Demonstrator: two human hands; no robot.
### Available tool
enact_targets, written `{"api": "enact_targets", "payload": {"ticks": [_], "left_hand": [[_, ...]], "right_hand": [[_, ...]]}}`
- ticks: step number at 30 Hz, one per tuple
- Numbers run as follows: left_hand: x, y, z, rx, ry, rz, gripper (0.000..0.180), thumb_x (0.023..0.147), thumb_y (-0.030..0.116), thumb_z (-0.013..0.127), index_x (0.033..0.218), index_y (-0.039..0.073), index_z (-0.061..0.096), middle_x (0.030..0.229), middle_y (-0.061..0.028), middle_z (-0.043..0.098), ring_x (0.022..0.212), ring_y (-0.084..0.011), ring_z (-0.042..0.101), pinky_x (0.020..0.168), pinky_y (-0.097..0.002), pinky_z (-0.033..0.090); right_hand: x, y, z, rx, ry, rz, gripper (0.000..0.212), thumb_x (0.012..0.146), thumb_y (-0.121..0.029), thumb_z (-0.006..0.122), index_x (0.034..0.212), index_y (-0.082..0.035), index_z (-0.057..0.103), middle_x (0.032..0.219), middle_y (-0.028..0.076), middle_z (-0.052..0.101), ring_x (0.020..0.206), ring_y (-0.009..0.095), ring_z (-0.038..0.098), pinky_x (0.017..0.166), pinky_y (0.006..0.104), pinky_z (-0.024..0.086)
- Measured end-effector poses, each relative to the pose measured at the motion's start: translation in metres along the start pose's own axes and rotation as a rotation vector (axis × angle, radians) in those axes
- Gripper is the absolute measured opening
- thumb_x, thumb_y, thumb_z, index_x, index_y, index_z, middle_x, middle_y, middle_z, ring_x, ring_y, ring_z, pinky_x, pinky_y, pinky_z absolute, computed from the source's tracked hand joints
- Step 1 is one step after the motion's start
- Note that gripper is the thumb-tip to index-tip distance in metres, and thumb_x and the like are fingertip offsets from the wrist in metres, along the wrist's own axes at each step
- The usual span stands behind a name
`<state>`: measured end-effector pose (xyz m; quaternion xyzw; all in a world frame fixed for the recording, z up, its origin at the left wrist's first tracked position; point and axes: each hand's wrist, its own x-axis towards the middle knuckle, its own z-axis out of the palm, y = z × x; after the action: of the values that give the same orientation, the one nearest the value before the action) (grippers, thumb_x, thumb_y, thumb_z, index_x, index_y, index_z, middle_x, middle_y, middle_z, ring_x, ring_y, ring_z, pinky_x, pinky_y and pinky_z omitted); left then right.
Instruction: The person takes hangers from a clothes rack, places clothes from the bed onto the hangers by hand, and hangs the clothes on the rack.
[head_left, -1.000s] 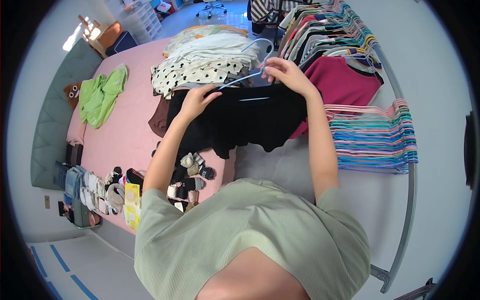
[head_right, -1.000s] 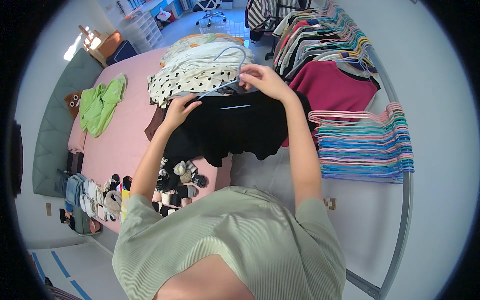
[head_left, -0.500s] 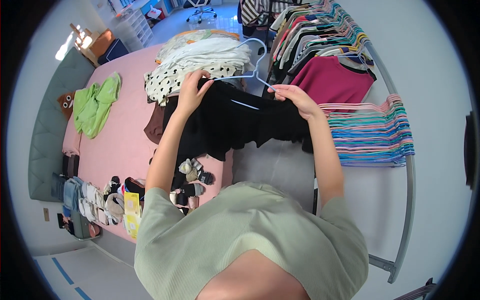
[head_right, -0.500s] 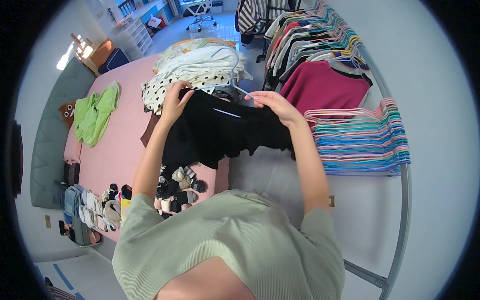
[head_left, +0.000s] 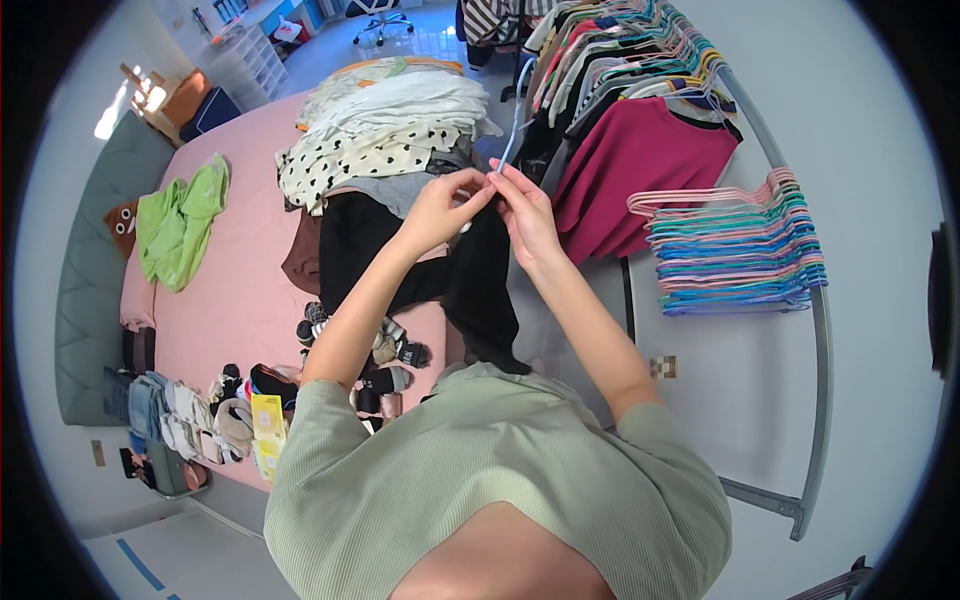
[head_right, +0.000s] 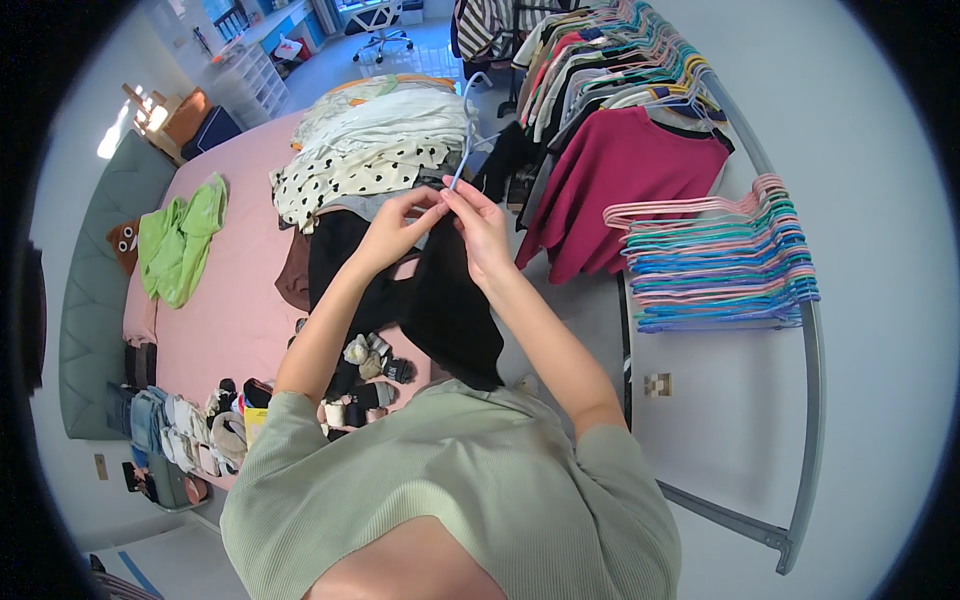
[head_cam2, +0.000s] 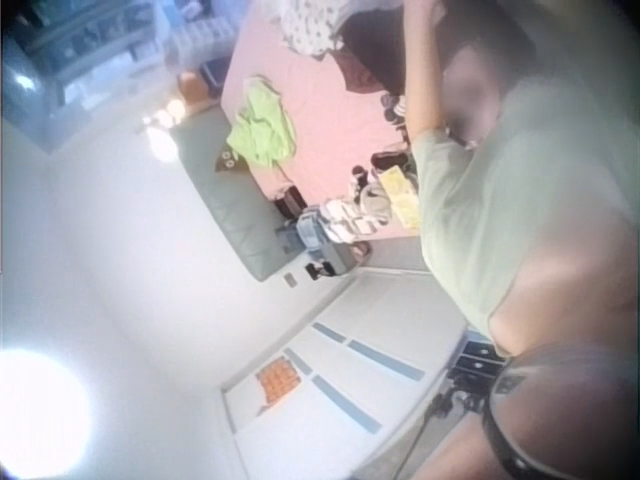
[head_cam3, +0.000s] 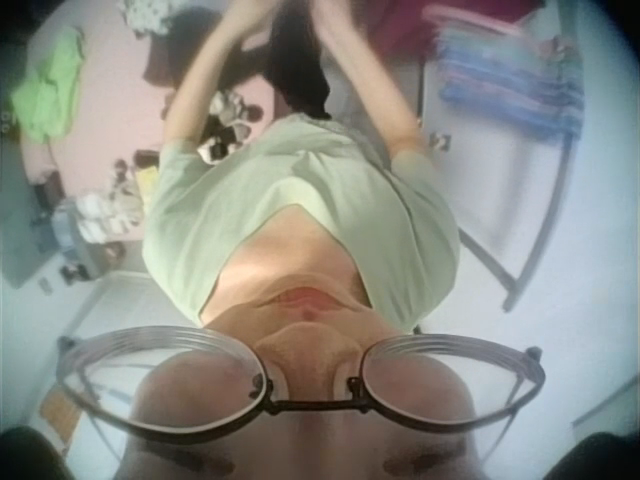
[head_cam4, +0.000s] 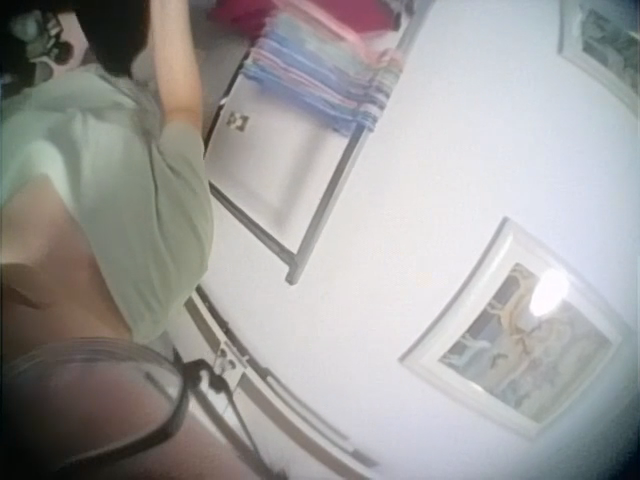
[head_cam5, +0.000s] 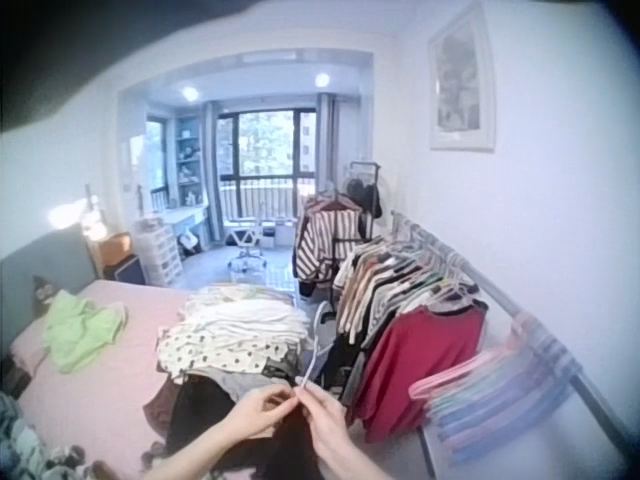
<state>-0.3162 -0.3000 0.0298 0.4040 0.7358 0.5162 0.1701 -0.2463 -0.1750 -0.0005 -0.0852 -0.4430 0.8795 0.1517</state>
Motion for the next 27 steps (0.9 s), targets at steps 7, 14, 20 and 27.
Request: {"api": "enact_targets", "payload": {"ticks": [7,14,20,27], "left_hand": [[-0.008,-0.008,-0.014,0.181,0.146,0.108,0.020,0.079,0.012,0.061,0.095,0.001,0.061,0.079,-0.0066,0.063,0.071,-0.0127,0.059,0.061,-0.0251,0.045],[0.001,-0.017,-0.036,0.175,0.119,0.148,0.019,0.080,0.013,0.060,0.094,0.001,0.063,0.077,-0.0131,0.064,0.064,-0.0178,0.060,0.060,-0.0270,0.046],[0.036,-0.016,-0.032,0.173,0.141,0.121,0.017,0.080,0.012,0.059,0.093,0.001,0.063,0.070,-0.0103,0.063,0.058,-0.0140,0.057,0.057,-0.0249,0.043],[0.097,0.003,0.003,0.245,0.147,0.110,0.017,0.082,0.009,0.059,0.094,-0.002,0.063,0.075,-0.0064,0.064,0.068,-0.0076,0.055,0.063,-0.0220,0.044]], "right_hand": [[0.014,0.009,0.013,-0.134,0.022,-0.098,0.027,0.080,-0.011,0.061,0.105,-0.001,0.060,0.086,0.000,0.063,0.069,0.001,0.051,0.056,0.0153,0.032],[0.009,-0.008,0.020,-0.243,-0.044,-0.118,0.033,0.087,-0.014,0.052,0.116,0.001,0.051,0.103,0.006,0.061,0.085,0.005,0.055,0.072,0.0181,0.040],[0.037,-0.030,-0.002,-0.249,-0.090,-0.156,0.034,0.088,-0.014,0.049,0.117,0.003,0.049,0.107,0.007,0.059,0.090,0.007,0.054,0.075,0.0198,0.040],[0.069,-0.082,-0.048,-0.294,-0.073,-0.135,0.034,0.088,-0.016,0.048,0.117,0.001,0.050,0.103,0.006,0.060,0.089,0.008,0.055,0.075,0.0196,0.041]]}}
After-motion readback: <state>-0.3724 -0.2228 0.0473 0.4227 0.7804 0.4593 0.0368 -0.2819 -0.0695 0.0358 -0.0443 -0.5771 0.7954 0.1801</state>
